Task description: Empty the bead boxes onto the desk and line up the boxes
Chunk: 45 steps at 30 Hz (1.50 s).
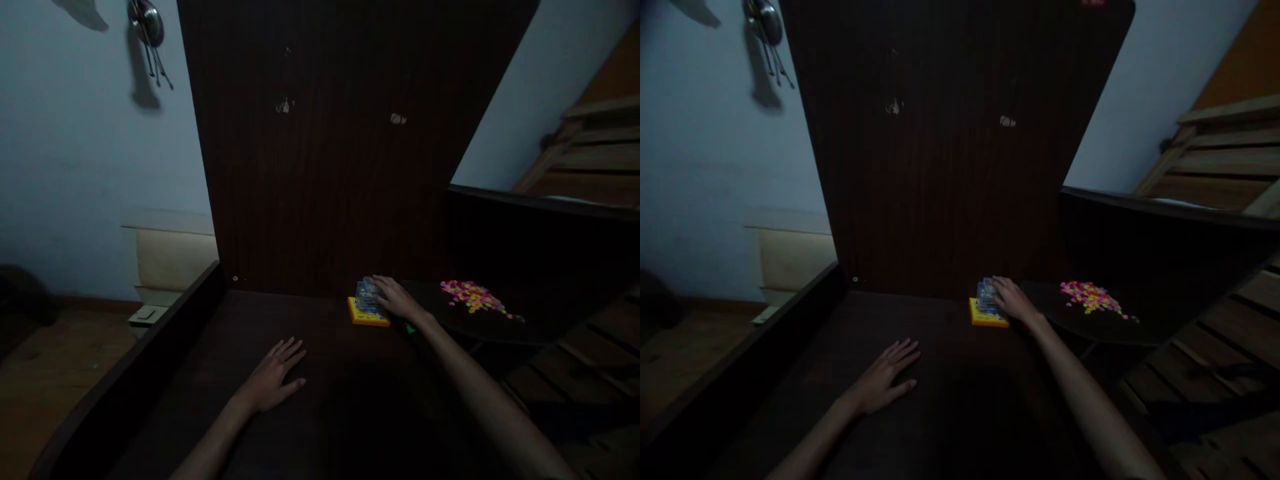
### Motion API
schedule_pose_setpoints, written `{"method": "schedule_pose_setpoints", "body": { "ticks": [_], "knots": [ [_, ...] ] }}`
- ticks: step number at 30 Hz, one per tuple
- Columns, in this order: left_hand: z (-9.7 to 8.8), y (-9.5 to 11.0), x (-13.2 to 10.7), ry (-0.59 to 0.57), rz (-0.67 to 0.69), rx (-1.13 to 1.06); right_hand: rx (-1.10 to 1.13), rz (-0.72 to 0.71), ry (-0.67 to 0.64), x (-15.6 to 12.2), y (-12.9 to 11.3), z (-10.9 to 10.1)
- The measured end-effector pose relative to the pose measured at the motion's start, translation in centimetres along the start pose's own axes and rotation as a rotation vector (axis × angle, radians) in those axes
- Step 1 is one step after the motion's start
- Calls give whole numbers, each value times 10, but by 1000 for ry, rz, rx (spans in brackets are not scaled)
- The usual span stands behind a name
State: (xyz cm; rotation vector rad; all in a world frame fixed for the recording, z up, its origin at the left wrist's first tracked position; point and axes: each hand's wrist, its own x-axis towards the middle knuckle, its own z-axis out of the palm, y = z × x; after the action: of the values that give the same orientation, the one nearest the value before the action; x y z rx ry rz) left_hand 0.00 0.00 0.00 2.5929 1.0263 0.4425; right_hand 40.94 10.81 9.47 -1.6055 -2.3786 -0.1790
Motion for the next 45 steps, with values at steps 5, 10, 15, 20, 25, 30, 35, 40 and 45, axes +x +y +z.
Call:
{"method": "schedule_pose_setpoints", "body": {
  "ticks": [5, 10, 15, 20, 25, 30, 35, 40, 45],
  "knots": [
    [0, 0, -1, 3, 0, -30, 55, -50, 6, 7, 11, 3],
    [-1, 2, -2, 27, -15, -82, 103, -74, -5, 13, 9, -12],
    [-5, 6, -2, 149, -89, -177, 237, -117, 106, 24, -30, -40],
    [-6, 3, 1, 375, -216, -344, 341, -352, -25, 20, -129, -25],
    [-1, -4, 1, 462, -213, -407, 333, -551, -139, 14, -210, 29],
    [-2, -14, 0, 598, -218, -441, 357, -555, -48, 14, -227, 55],
    [-8, -12, 2, 584, -229, -623, 255, -623, -43, 10, -227, 63],
    [-6, -9, 7, 547, -305, -833, 152, -624, -49, 2, -228, 71],
    [-4, -9, 8, 489, -306, -896, 78, -616, -104, -2, -228, 69]
  ]
}}
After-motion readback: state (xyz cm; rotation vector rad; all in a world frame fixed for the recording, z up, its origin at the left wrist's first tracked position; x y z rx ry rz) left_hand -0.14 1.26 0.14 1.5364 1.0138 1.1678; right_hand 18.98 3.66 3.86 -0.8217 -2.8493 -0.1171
